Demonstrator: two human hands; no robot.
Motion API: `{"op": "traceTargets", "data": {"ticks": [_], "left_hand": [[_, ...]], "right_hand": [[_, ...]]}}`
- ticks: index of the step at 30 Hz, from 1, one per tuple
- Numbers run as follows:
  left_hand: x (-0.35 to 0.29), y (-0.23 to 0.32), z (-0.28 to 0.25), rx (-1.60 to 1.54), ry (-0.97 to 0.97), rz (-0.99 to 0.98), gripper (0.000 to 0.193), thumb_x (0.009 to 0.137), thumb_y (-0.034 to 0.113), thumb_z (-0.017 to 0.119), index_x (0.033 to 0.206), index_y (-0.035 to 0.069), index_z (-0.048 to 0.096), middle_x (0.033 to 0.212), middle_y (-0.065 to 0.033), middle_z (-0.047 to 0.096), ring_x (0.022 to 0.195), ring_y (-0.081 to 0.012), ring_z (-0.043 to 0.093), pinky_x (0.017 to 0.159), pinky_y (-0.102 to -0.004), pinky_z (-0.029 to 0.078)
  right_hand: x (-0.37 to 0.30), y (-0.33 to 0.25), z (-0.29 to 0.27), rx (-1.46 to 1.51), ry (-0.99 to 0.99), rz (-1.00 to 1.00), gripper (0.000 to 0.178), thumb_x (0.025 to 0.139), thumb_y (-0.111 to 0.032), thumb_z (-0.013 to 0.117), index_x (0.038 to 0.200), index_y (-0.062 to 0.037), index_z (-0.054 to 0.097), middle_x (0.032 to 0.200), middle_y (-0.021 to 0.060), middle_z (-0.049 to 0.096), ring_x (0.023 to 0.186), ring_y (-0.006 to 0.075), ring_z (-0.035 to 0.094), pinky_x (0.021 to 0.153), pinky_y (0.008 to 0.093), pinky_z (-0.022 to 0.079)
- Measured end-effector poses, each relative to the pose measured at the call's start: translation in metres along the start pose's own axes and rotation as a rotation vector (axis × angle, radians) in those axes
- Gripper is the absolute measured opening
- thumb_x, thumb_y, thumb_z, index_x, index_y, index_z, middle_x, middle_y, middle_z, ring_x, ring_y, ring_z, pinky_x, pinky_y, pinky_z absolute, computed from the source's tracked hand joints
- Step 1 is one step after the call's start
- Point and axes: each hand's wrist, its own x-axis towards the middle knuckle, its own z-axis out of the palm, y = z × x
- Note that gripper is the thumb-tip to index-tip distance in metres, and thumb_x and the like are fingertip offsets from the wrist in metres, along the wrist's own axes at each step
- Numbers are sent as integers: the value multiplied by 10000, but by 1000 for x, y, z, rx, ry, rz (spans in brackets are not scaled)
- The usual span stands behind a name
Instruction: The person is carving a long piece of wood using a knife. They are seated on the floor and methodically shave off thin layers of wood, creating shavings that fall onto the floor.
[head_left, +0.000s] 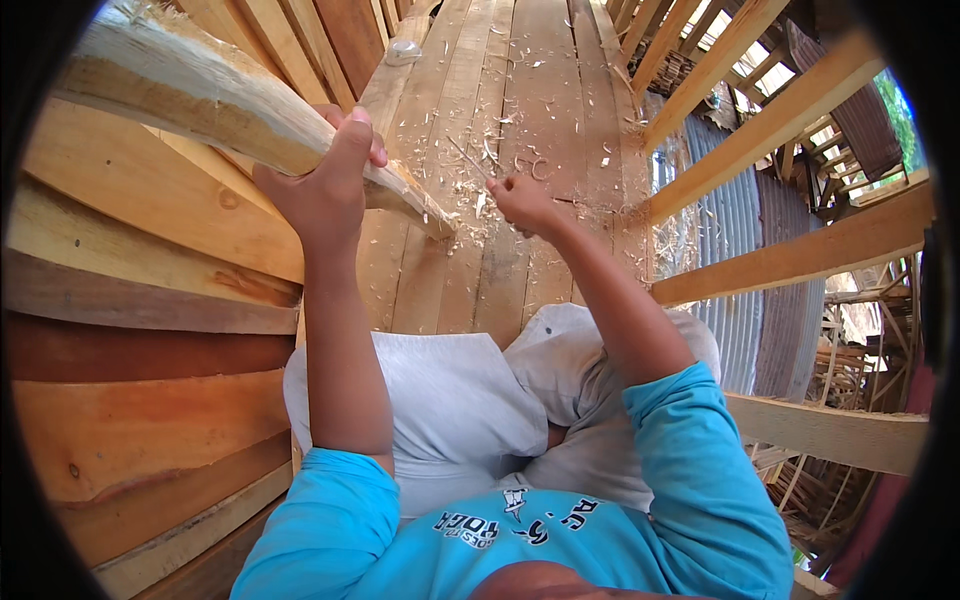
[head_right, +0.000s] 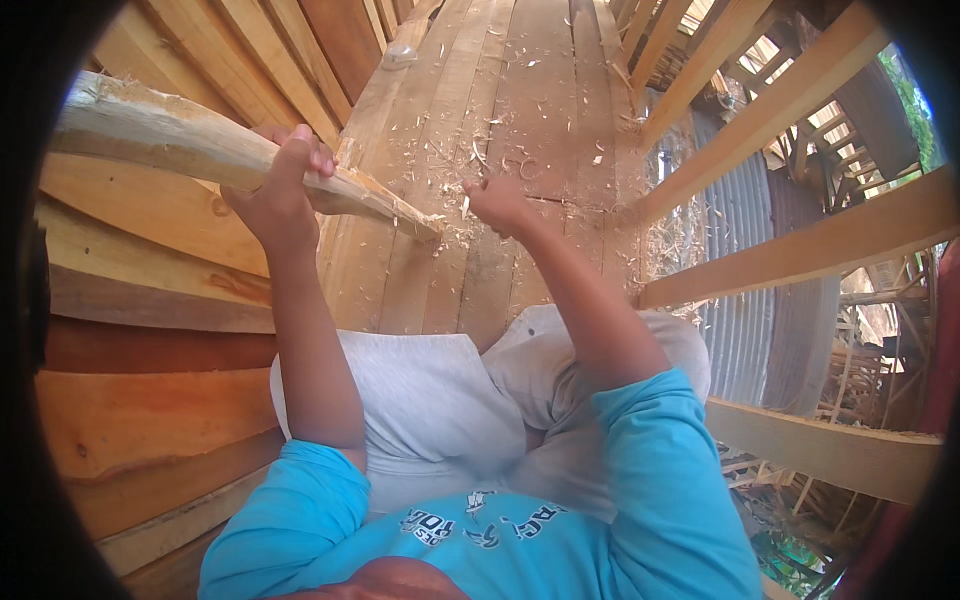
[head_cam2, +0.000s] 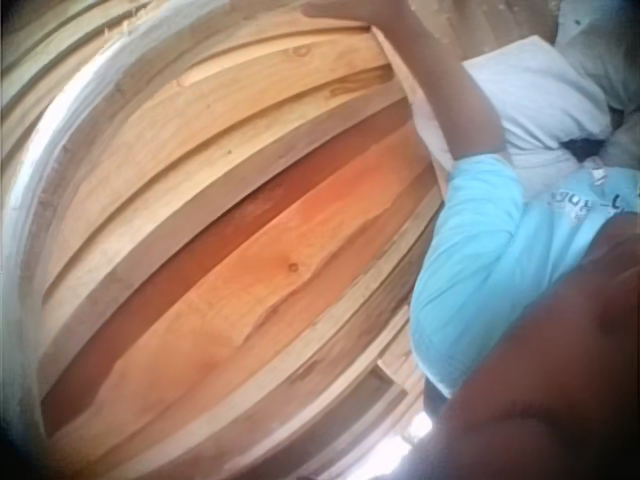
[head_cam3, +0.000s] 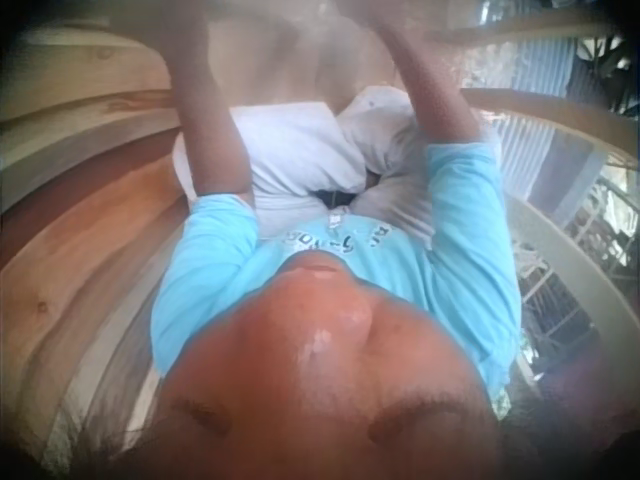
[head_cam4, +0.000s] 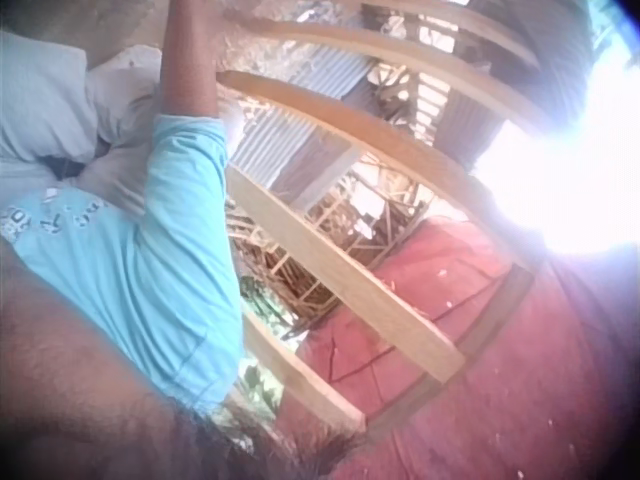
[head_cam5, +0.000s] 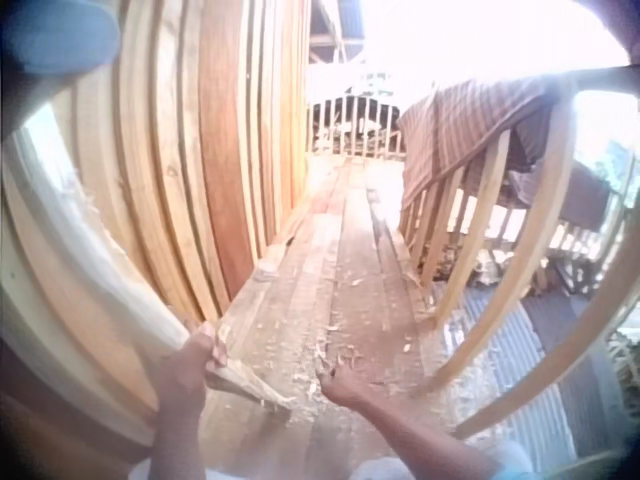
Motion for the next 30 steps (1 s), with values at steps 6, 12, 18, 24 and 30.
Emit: {"op": "traceTargets", "data": {"ticks": [6, 12, 18, 24, 30], "left_hand": [[-1, -2, 3, -71, 24, -22, 155, 768, -57, 609, 744, 39, 490, 602, -82, 506, 534, -173, 515, 553, -336, 470], [2, -3, -18, -93, 67, 23, 150, 778, -69, 596, 753, 31, 487, 599, -90, 513, 516, -167, 515, 537, -324, 471], [6, -5, -19, -30, 64, -10, 132, 790, 15, 596, 802, 56, 471, 615, -65, 472, 550, -185, 491, 620, -368, 452], [8, -7, -29, -9, 60, -17, 112, 794, 31, 590, 808, 53, 481, 615, -61, 462, 567, -184, 486, 637, -371, 445], [10, -6, -42, -31, 0, -39, 96, 797, 55, 580, 775, 73, 489, 616, -54, 459, 573, -182, 474, 646, -367, 443]], "right_hand": [[-8, 33, 76, 606, -104, 337, 348, 994, -364, 386, 821, -92, 517, 588, 7, 394, 425, 114, 357, 376, 300, 293], [-31, -15, 79, 701, -313, 320, 439, 948, -470, 422, 679, -123, 430, 526, -28, 316, 387, 87, 235, 354, 273, 172], [-11, -5, 64, 779, -657, 316, 540, 915, -578, 451, 604, -152, 339, 499, -54, 249, 378, 78, 193, 353, 282, 137], [-3, -24, 10, 711, -406, 180, 477, 921, -470, 507, 615, -108, 450, 525, 4, 416, 410, 138, 392, 380, 319, 295], [13, 1, 0, 93, 220, -57, 385, 881, -347, 589, 882, 35, 640, 808, 211, 658, 804, 319, 659, 721, 416, 497]]}}
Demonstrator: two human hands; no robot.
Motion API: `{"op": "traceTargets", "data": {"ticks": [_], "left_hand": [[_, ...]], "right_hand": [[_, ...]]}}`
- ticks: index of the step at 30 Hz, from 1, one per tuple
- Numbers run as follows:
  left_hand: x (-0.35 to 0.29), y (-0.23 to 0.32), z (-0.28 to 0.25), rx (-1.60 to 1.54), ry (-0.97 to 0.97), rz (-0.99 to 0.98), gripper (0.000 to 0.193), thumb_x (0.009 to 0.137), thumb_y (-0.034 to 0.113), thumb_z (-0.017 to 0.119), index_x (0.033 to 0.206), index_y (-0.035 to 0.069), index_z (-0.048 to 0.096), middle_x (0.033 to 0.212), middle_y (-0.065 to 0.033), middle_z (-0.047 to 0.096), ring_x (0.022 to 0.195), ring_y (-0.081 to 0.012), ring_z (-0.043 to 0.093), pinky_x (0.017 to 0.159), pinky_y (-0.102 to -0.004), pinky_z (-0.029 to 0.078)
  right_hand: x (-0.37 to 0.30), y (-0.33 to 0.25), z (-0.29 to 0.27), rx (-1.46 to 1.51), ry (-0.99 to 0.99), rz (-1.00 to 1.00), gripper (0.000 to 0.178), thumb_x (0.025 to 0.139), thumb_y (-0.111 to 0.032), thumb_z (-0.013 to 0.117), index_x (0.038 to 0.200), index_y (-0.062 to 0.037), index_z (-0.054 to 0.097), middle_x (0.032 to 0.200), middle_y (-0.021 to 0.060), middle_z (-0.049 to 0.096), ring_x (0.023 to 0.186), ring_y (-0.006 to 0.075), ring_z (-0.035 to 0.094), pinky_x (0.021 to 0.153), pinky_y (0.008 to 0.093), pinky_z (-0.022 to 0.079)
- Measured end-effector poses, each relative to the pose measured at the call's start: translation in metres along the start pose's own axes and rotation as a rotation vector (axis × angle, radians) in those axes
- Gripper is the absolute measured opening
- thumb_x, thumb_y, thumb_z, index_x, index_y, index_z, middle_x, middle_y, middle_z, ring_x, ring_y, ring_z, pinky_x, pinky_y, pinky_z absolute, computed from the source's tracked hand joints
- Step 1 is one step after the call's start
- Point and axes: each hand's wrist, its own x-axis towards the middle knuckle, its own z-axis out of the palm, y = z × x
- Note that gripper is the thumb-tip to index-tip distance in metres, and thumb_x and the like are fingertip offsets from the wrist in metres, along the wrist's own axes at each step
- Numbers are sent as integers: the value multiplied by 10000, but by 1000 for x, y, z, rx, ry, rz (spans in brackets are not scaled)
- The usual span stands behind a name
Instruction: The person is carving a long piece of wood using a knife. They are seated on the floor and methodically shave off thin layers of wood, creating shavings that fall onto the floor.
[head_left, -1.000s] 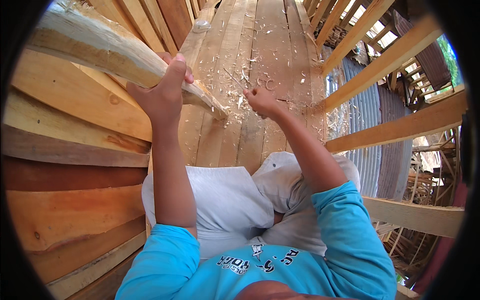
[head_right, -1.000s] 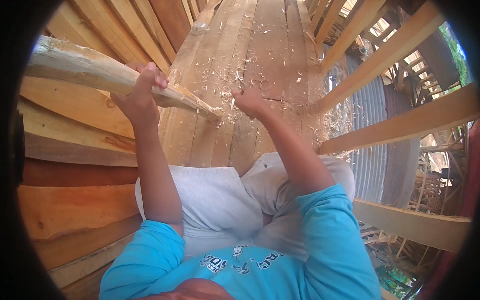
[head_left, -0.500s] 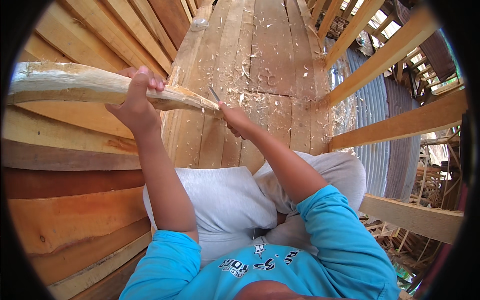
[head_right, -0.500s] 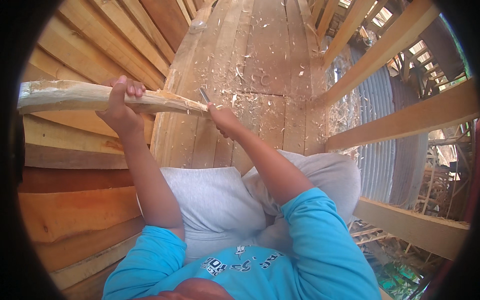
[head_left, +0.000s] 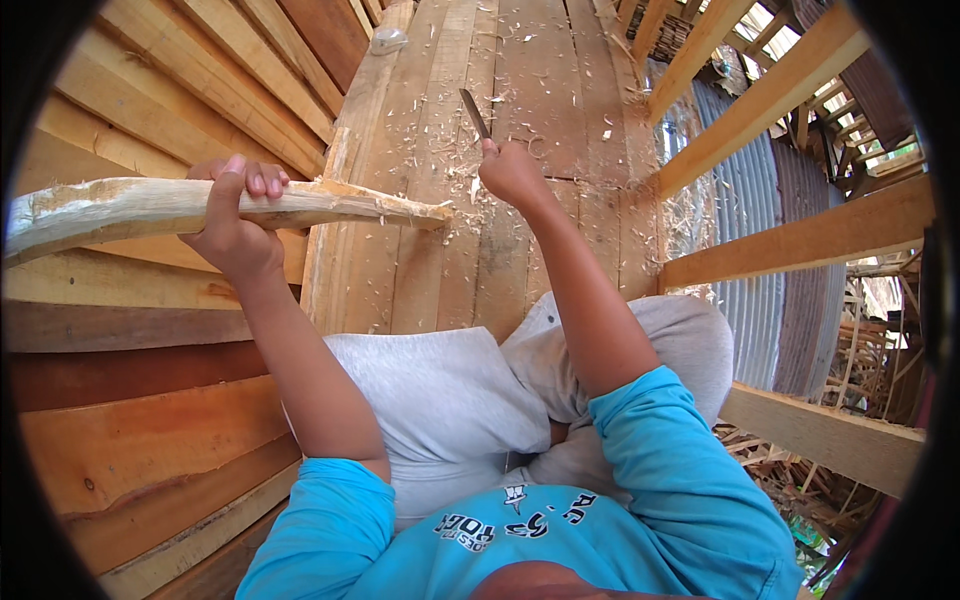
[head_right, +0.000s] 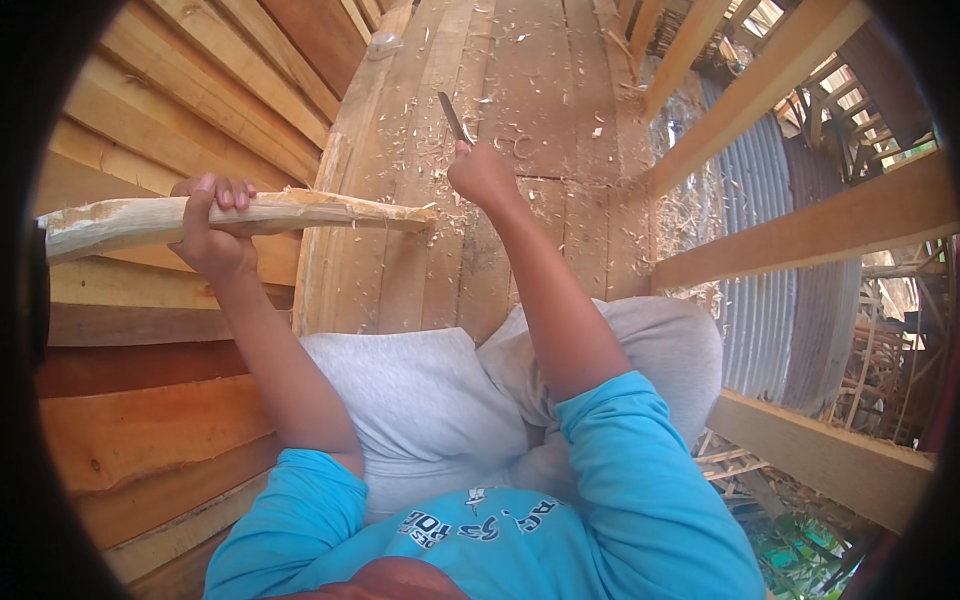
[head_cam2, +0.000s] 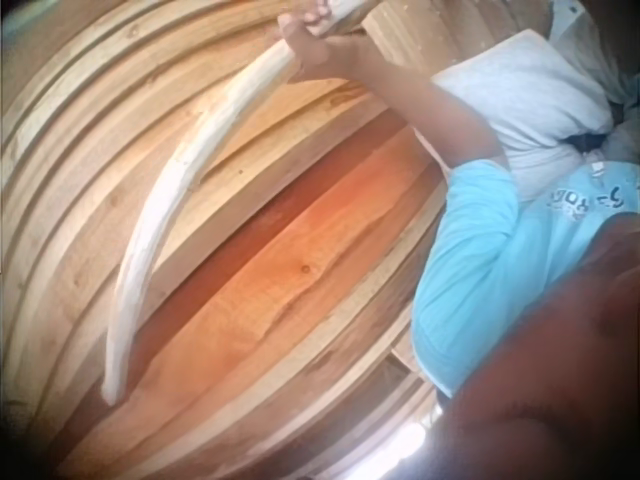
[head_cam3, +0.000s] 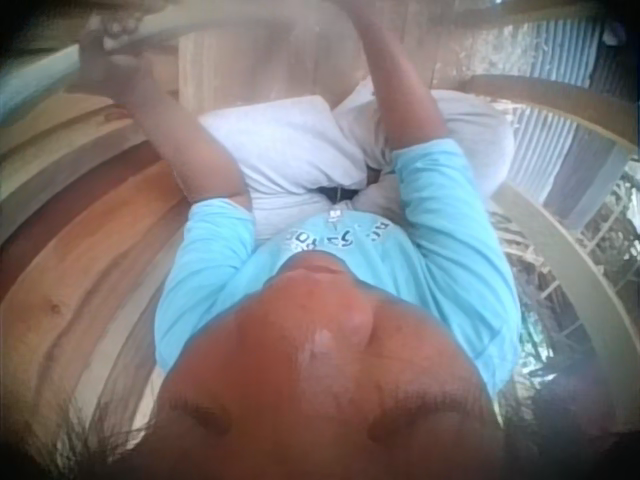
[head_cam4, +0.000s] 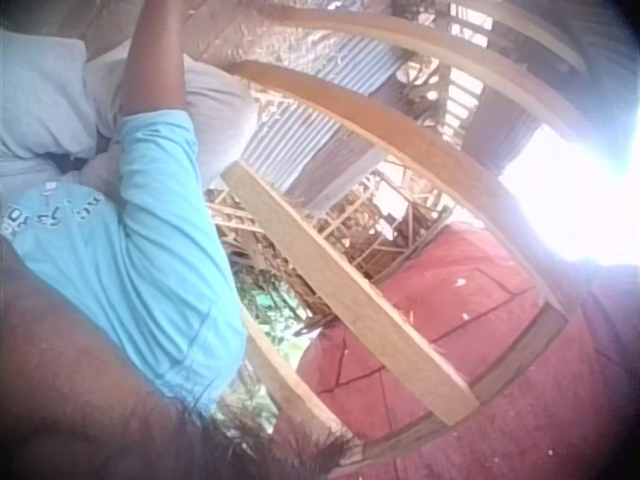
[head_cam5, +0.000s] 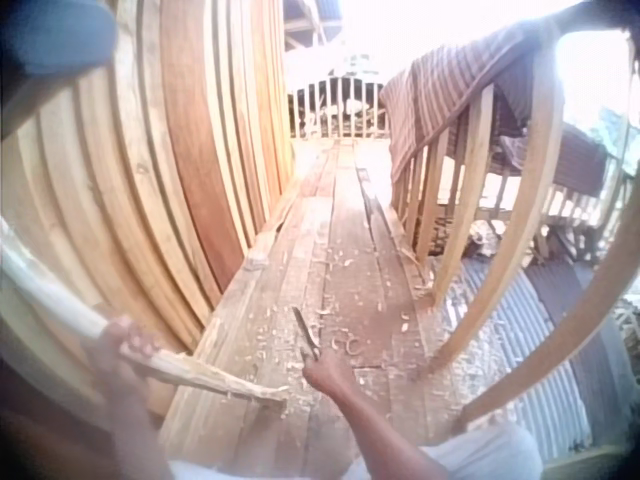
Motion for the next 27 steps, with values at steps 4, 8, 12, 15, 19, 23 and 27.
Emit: {"op": "traceTargets", "data": {"ticks": [4, 8, 12, 15, 19, 23, 27], "left_hand": [[0, 0, -13, -52, -102, 15, 98, 810, 35, 560, 768, 75, 482, 614, -71, 482, 566, -195, 492, 644, -382, 448], [4, -7, -25, -132, -326, 60, 90, 822, 25, 543, 776, 69, 479, 628, -84, 504, 576, -199, 509, 650, -391, 452], [4, -23, -23, -154, -411, 75, 90, 823, 26, 533, 776, 67, 468, 641, -83, 510, 586, -199, 510, 664, -394, 451], [6, -21, -26, -153, -431, 66, 94, 814, 25, 534, 773, 70, 462, 639, -79, 510, 587, -200, 510, 667, -394, 451], [5, -22, -28, -168, -402, 49, 108, 792, 32, 549, 760, 72, 454, 626, -77, 500, 575, -196, 504, 662, -385, 449], [7, -22, -24, -228, -561, 90, 135, 770, 48, 573, 741, 76, 445, 607, -74, 484, 553, -186, 489, 644, -371, 448], [12, -23, -33, -232, -717, 97, 188, 740, 65, 622, 710, 89, 438, 595, -60, 489, 516, -177, 492, 625, -348, 454]], "right_hand": [[-21, -11, 5, 207, -160, -77, 378, 869, -290, 598, 979, 70, 636, 940, 254, 659, 920, 355, 651, 811, 440, 493], [-49, -19, 33, 103, -326, -76, 451, 928, -329, 476, 1021, 87, 623, 1012, 283, 643, 985, 401, 620, 873, 459, 466], [-43, 1, 75, 131, -238, 148, 590, 967, -410, 310, 1030, 88, 620, 1057, 309, 623, 1039, 435, 592, 918, 478, 446], [-42, -10, 83, 166, -215, 126, 614, 975, -400, 256, 1027, 89, 623, 1081, 325, 608, 1048, 456, 582, 928, 494, 442], [-43, -43, 69, 117, -248, 67, 560, 968, -336, 271, 1041, 96, 618, 1096, 334, 596, 1005, 473, 594, 921, 498, 449], [-28, -13, 65, 134, -410, 252, 440, 931, -263, 353, 1032, 56, 638, 987, 295, 641, 944, 429, 631, 831, 471, 497], [-32, -39, 71, -27, -354, -12, 356, 899, -223, 443, 991, 36, 669, 978, 253, 662, 931, 387, 650, 791, 455, 515]]}}
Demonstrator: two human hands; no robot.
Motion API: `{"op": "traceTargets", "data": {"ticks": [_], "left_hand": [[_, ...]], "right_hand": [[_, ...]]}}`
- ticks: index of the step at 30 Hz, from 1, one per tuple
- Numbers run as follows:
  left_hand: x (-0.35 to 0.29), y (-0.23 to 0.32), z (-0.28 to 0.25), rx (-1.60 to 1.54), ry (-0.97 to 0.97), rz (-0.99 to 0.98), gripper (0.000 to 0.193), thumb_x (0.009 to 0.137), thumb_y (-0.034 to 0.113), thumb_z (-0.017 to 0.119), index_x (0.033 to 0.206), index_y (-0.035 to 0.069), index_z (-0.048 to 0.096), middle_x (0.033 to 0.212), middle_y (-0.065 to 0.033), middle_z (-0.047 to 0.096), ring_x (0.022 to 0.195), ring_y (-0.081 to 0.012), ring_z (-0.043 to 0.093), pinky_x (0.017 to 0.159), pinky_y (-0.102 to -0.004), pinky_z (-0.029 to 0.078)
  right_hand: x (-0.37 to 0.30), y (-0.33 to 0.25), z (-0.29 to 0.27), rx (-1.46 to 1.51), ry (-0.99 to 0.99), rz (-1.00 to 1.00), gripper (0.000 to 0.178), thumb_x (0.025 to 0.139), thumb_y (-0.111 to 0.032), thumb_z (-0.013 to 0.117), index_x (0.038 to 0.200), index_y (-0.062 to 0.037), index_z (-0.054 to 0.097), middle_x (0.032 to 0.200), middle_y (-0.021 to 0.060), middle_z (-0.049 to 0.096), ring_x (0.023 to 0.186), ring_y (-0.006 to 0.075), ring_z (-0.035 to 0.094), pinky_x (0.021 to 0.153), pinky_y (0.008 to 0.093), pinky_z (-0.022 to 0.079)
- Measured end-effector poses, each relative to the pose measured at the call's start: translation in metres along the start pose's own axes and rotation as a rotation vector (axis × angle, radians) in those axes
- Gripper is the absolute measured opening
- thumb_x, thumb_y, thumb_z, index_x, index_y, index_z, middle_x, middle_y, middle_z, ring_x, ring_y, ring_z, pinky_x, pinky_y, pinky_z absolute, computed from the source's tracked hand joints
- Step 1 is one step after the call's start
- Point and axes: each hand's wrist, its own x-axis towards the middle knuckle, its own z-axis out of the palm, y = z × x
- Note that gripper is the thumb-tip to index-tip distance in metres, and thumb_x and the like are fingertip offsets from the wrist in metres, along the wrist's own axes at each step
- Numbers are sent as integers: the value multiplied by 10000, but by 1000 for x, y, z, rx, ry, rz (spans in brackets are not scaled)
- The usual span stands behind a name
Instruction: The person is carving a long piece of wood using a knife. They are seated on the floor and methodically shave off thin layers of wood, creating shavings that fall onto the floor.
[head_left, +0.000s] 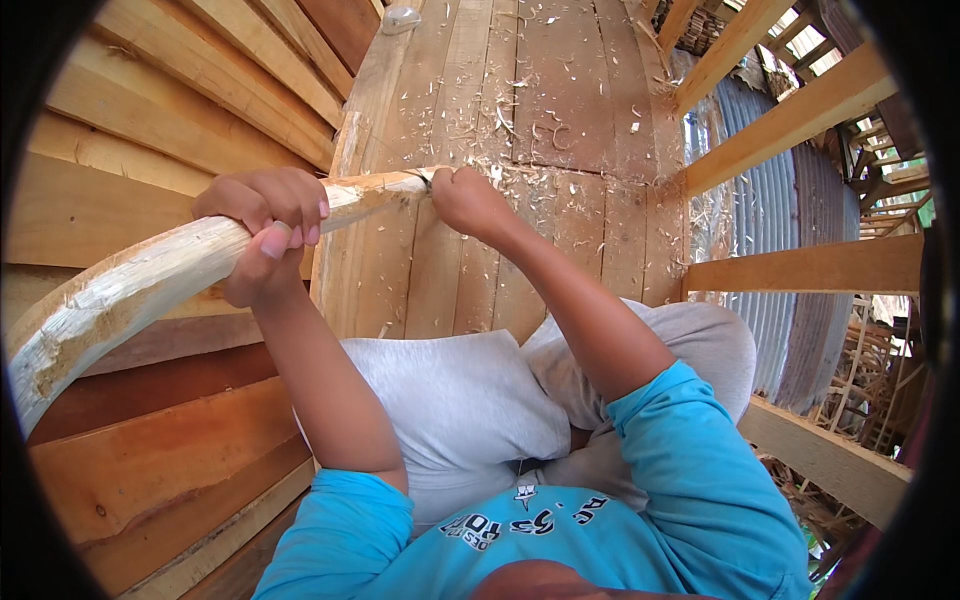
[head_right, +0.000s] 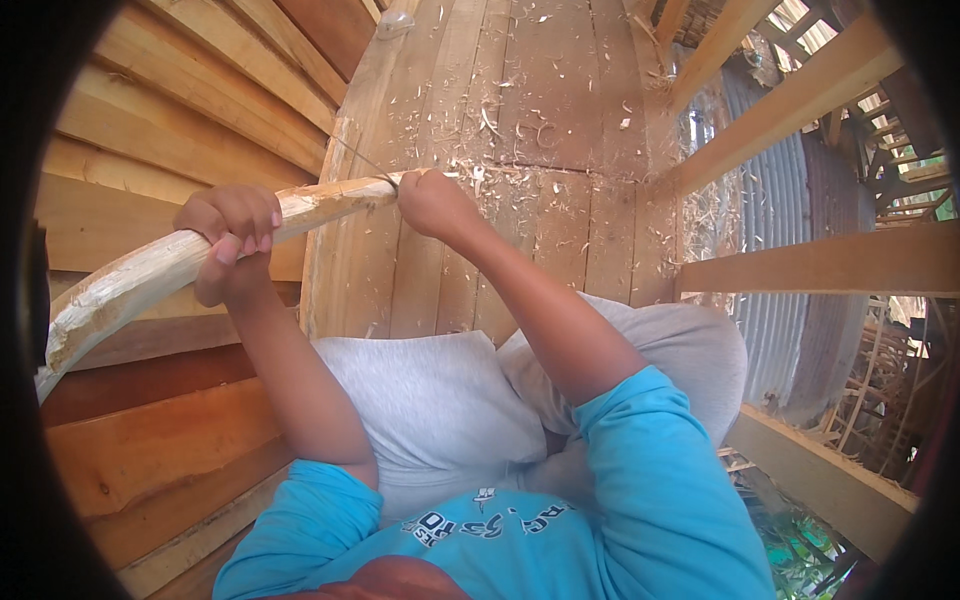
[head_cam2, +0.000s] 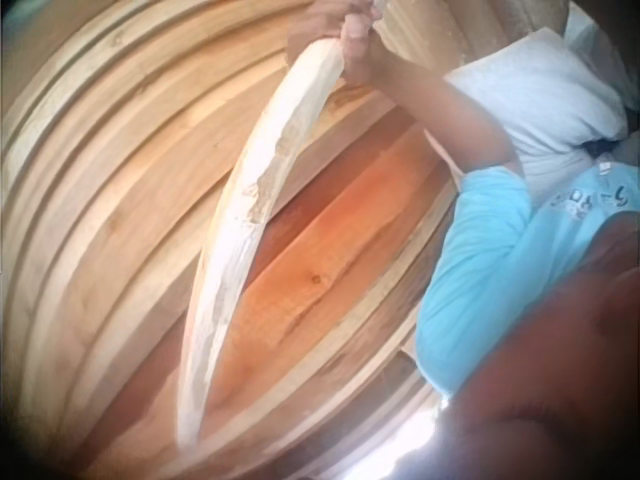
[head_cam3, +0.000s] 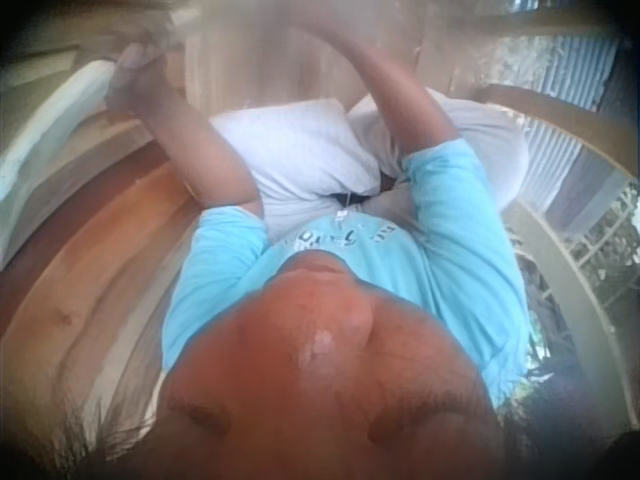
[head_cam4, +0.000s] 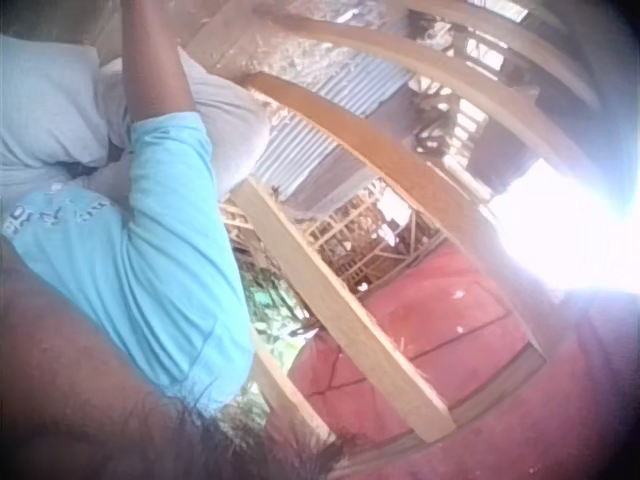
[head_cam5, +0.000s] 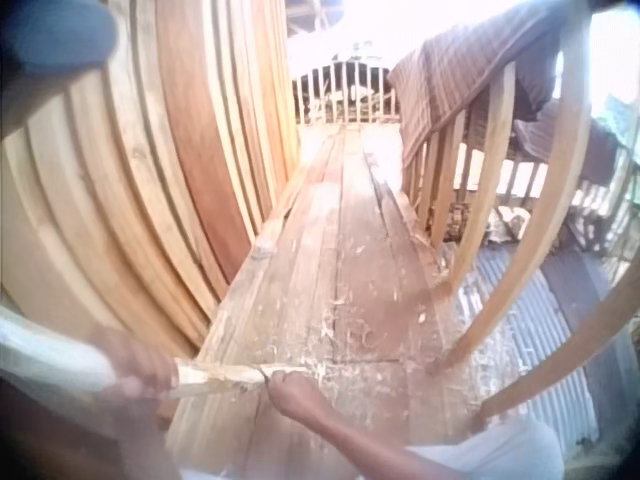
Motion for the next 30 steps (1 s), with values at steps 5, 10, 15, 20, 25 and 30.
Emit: {"op": "traceTargets", "data": {"ticks": [5, 10, 15, 20, 25, 30], "left_hand": [[4, -2, -3, -42, -20, 26, 208, 738, 76, 634, 682, 102, 436, 586, -52, 501, 508, -170, 502, 607, -330, 457], [5, -2, -10, 3, -97, 10, 195, 753, 131, 630, 697, 144, 444, 582, 7, 492, 508, -134, 497, 609, -296, 439], [4, 3, -18, -26, -163, 18, 201, 707, 119, 644, 663, 136, 449, 589, -15, 516, 505, -164, 515, 620, -304, 455], [7, -2, -10, -1, -109, -6, 224, 665, 133, 661, 647, 130, 438, 679, -56, 506, 668, -190, 522, 725, -344, 447], [12, 18, 13, 145, 165, -122, 487, 593, 170, 713, 999, 92, 456, 861, -80, 418, 800, -187, 429, 826, -377, 384], [12, -10, 18, -68, 264, 159, 711, 578, 74, 647, 1241, 68, 391, 881, -51, 386, 769, -178, 428, 777, -349, 385]], "right_hand": [[17, 51, 4, -64, 51, -206, 508, 914, -291, 322, 895, 140, 590, 809, 294, 630, 689, 368, 644, 616, 447, 495], [-19, -6, -23, 41, -48, -41, 349, 896, -148, 371, 956, 79, 629, 929, 301, 631, 847, 403, 637, 763, 478, 501], [-27, -20, -30, -131, -103, -127, 360, 906, -136, 361, 1060, 70, 612, 1011, 306, 630, 913, 414, 645, 787, 485, 514], [-20, -9, -32, -59, -135, -20, 388, 919, -178, 345, 1072, 63, 609, 1092, 299, 608, 998, 411, 618, 865, 477, 490], [-40, -36, -36, -104, -75, -114, 473, 932, -236, 286, 1082, 88, 597, 1109, 308, 598, 1015, 428, 606, 925, 485, 455], [5, 17, -19, 184, -48, 66, 525, 915, -309, 303, 1042, 89, 621, 1107, 345, 582, 1024, 440, 594, 923, 482, 449]]}}
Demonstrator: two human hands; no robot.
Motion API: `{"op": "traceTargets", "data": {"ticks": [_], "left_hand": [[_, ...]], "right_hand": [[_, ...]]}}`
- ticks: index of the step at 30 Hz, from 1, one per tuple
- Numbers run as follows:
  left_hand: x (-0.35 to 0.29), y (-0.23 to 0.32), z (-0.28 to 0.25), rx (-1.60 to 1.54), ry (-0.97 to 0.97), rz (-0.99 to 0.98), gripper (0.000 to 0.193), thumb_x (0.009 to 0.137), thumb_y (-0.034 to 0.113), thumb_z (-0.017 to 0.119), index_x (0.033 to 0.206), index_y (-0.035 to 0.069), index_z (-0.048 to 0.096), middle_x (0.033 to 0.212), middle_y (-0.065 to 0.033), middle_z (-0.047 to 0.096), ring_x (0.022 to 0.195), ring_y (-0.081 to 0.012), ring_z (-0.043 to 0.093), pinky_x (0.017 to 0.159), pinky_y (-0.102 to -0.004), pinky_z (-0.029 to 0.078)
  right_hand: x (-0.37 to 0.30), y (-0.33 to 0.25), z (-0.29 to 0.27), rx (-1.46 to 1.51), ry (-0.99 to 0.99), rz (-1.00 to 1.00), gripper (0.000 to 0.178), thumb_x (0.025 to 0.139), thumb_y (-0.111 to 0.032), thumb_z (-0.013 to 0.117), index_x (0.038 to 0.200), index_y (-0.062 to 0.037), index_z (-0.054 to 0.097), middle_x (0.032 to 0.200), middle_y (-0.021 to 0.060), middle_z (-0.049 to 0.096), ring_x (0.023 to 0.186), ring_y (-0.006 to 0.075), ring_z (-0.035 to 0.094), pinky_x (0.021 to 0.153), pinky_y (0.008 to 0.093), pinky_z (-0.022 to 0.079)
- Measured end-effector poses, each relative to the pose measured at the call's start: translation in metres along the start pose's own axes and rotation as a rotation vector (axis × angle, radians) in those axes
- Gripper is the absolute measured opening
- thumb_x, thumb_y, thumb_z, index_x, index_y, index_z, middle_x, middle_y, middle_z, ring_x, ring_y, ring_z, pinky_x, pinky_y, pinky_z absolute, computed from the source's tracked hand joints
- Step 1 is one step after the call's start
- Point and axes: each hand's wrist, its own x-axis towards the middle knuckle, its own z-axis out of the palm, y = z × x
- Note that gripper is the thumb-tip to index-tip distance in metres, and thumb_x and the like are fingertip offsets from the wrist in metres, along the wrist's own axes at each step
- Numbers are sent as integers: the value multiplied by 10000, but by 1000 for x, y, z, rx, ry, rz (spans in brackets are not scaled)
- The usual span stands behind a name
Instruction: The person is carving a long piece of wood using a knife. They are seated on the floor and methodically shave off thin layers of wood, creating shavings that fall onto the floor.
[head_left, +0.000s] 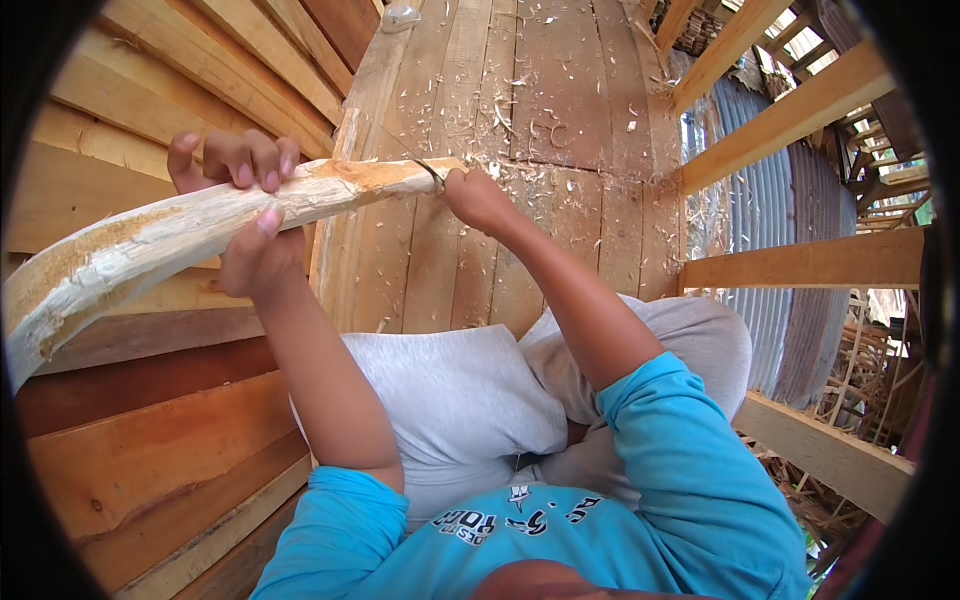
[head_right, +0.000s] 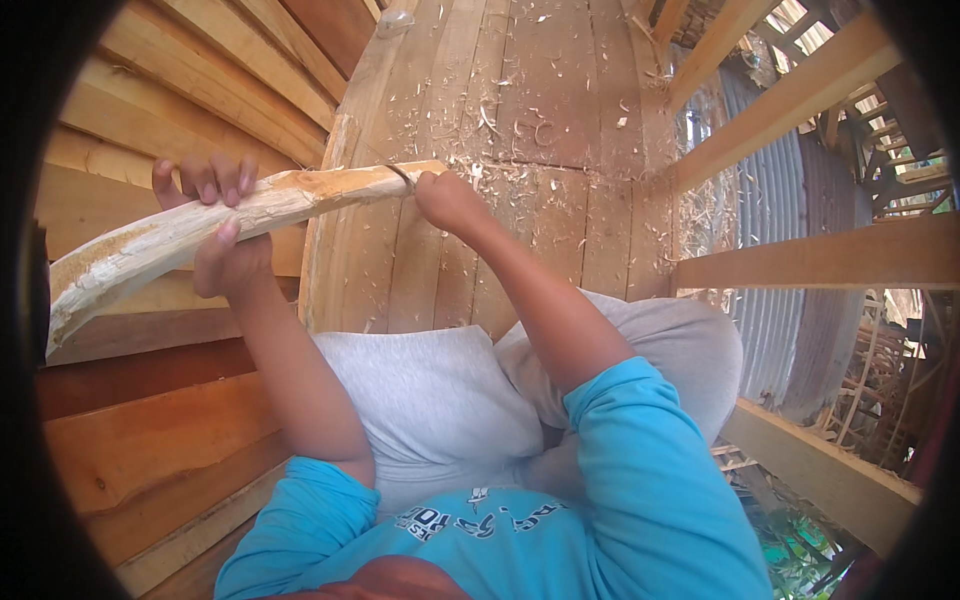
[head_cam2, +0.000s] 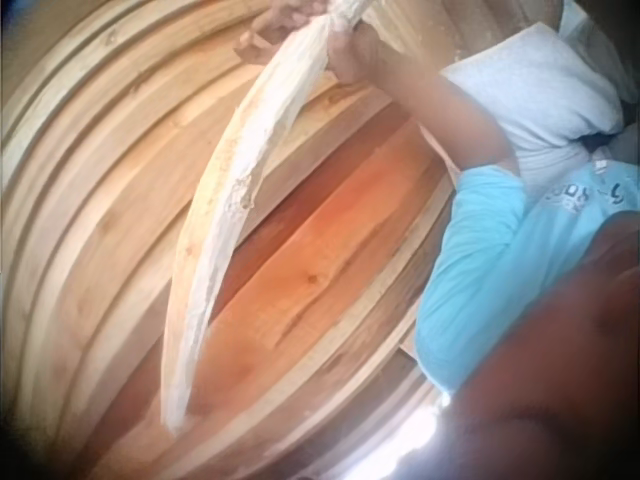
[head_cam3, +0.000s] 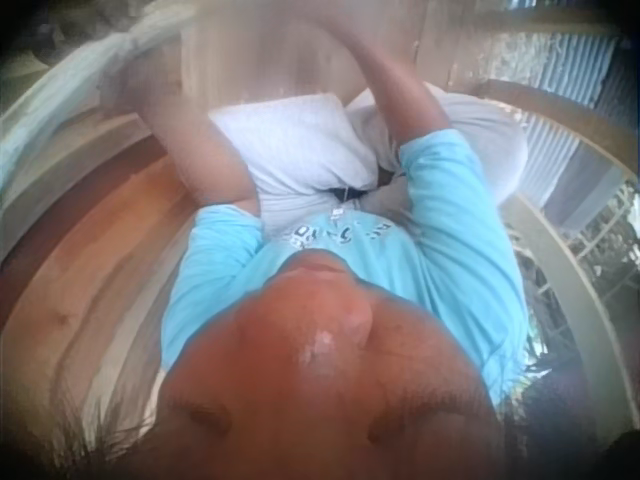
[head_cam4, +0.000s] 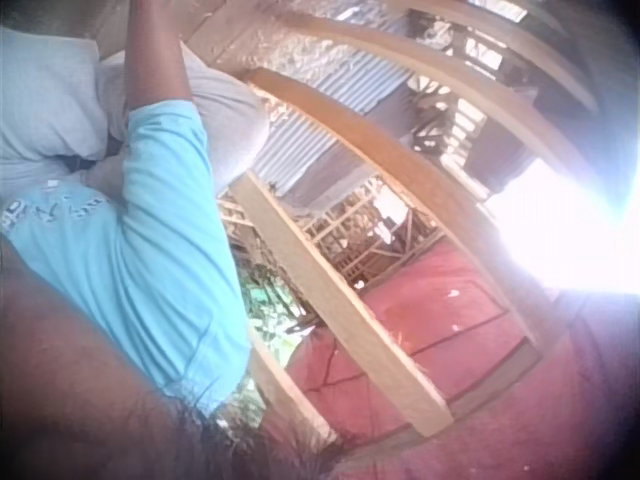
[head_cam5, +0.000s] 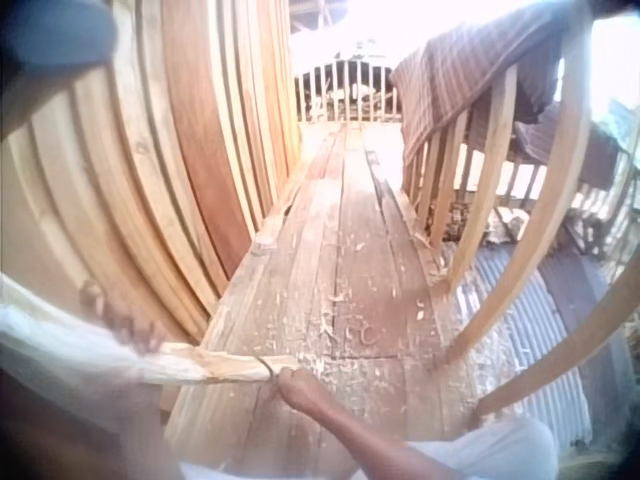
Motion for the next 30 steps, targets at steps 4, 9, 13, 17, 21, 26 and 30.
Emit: {"op": "traceTargets", "data": {"ticks": [4, 9, 13, 17, 21, 26, 30], "left_hand": [[-6, 2, -1, 232, 194, 77, 433, 700, 105, 566, 1122, 88, 469, 751, -47, 426, 679, -157, 416, 682, -323, 367], [-5, -9, 5, 58, 102, 4, 172, 837, 126, 571, 955, 89, 452, 662, -40, 425, 613, -150, 425, 595, -293, 367], [0, -1, 6, 147, 145, -3, 130, 804, 59, 548, 843, 94, 429, 637, -40, 422, 556, -143, 410, 572, -285, 363], [-5, -1, 9, 153, 251, -22, 136, 755, 27, 523, 814, 91, 418, 624, -46, 430, 531, -146, 415, 547, -281, 372], [2, -2, 13, 119, 317, -31, 132, 737, 32, 518, 810, 93, 426, 610, -49, 431, 530, -149, 425, 547, -281, 376], [-1, 18, 11, 159, 390, -54, 122, 742, 46, 517, 814, 96, 432, 606, -49, 434, 527, -148, 430, 549, -288, 376], [2, 27, 10, 181, 396, -69, 120, 745, 56, 522, 816, 95, 433, 608, -47, 437, 523, -147, 427, 554, -294, 378]], "right_hand": [[-43, -47, 7, -260, 1, -199, 448, 923, -231, 322, 1035, 86, 619, 1024, 300, 629, 972, 425, 624, 897, 482, 473], [9, 30, -1, -413, 73, -34, 299, 880, -145, 455, 1008, 22, 668, 1013, 242, 659, 945, 370, 654, 806, 457, 526], [0, 4, 7, -507, -23, -197, 298, 888, -154, 454, 994, 23, 668, 980, 240, 666, 904, 384, 657, 786, 467, 528], [-61, -64, 1, -313, 61, -256, 307, 892, -145, 430, 999, 22, 666, 956, 243, 664, 906, 387, 655, 783, 480, 525], [24, 46, -2, -618, 18, -150, 414, 950, -219, 341, 1029, 57, 638, 1057, 270, 635, 973, 397, 633, 826, 488, 508], [-25, -40, -6, -236, 18, -91, 477, 978, -311, 345, 1024, 76, 619, 979, 294, 641, 943, 420, 624, 856, 480, 473], [-32, -40, -8, -128, -6, -252, 388, 951, -291, 452, 1063, 56, 585, 896, 256, 649, 847, 384, 640, 783, 459, 481]]}}
